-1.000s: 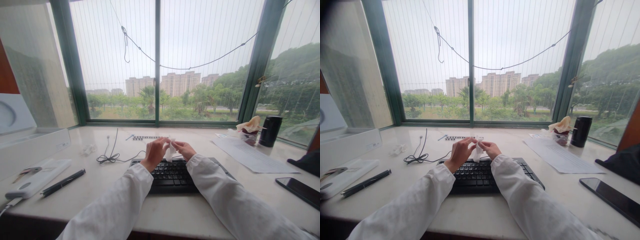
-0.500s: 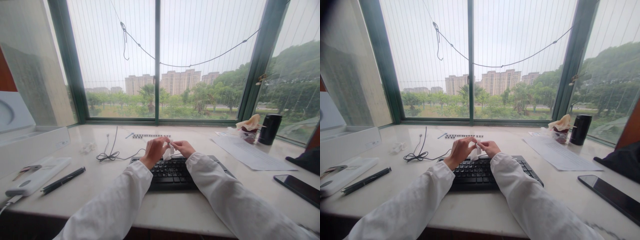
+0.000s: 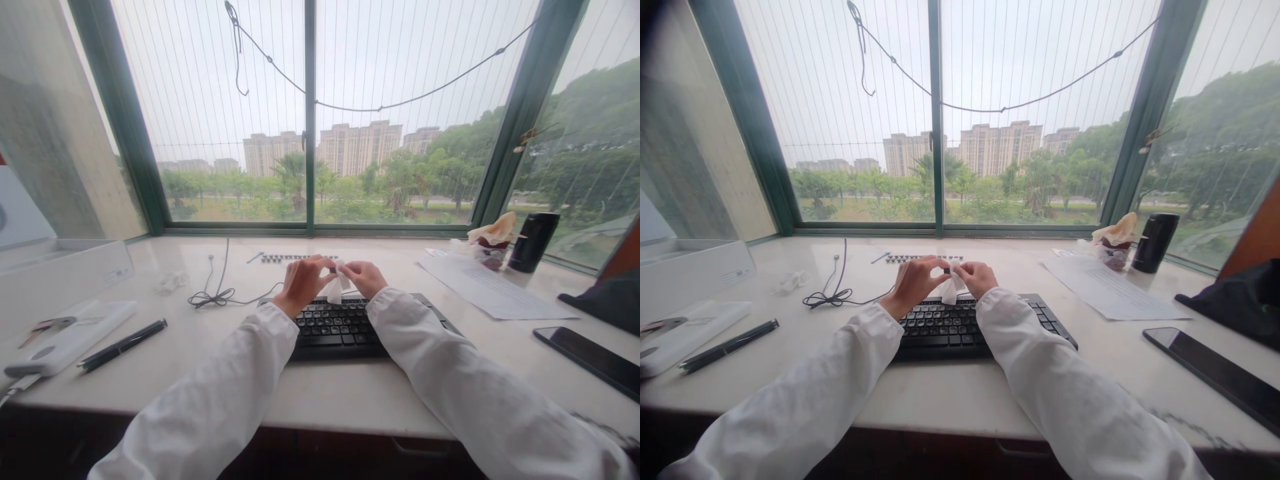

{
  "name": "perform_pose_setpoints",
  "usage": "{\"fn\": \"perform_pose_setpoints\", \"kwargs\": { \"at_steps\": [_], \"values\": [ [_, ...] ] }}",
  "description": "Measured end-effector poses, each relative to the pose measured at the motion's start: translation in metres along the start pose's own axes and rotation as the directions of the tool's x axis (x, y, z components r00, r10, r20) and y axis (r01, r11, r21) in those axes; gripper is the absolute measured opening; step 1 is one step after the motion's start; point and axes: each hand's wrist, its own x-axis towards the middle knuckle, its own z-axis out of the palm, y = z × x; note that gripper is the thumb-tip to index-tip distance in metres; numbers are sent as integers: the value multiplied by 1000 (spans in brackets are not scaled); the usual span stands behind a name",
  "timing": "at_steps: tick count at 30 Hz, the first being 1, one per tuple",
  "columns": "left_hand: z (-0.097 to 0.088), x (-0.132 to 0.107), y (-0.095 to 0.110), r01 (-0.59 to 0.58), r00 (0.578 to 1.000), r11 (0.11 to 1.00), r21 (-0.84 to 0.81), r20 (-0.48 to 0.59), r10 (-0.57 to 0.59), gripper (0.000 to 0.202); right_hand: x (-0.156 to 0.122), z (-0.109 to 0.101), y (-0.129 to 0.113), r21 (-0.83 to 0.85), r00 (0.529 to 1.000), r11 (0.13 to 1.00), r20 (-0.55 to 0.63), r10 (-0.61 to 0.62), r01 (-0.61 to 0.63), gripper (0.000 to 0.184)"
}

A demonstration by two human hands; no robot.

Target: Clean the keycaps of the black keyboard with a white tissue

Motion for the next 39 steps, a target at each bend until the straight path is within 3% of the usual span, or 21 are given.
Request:
{"fn": "perform_pose_setpoints", "kwargs": {
  "at_steps": [6,11,17,23,32,36,39],
  "values": [
    [0,0,-2,-32,999,999,-12,-12,32,20,2,-6,-1,158,998,985,-7,67,-65,44],
    [1,-1,-3,-83,996,997,2,-17,83,22,-1,-4,-5,321,983,946,184,-8,-52,55],
    [0,-3,0,-90,993,996,11,-70,91,22,-2,-7,-6,293,939,954,340,-50,-55,62],
    [2,-4,0,-150,987,988,29,-47,151,29,-1,-4,-4,309,936,950,347,-64,-49,63],
    [3,-1,-3,-119,992,993,-23,-54,118,29,4,-1,2,356,949,934,291,-119,8,64],
    [3,0,-3,-104,994,994,-28,-44,103,25,7,0,5,356,961,930,277,-14,-89,63],
    [2,0,-2,-90,995,995,-34,-37,89,24,8,3,8,441,954,872,285,88,-212,57]
  ]
}}
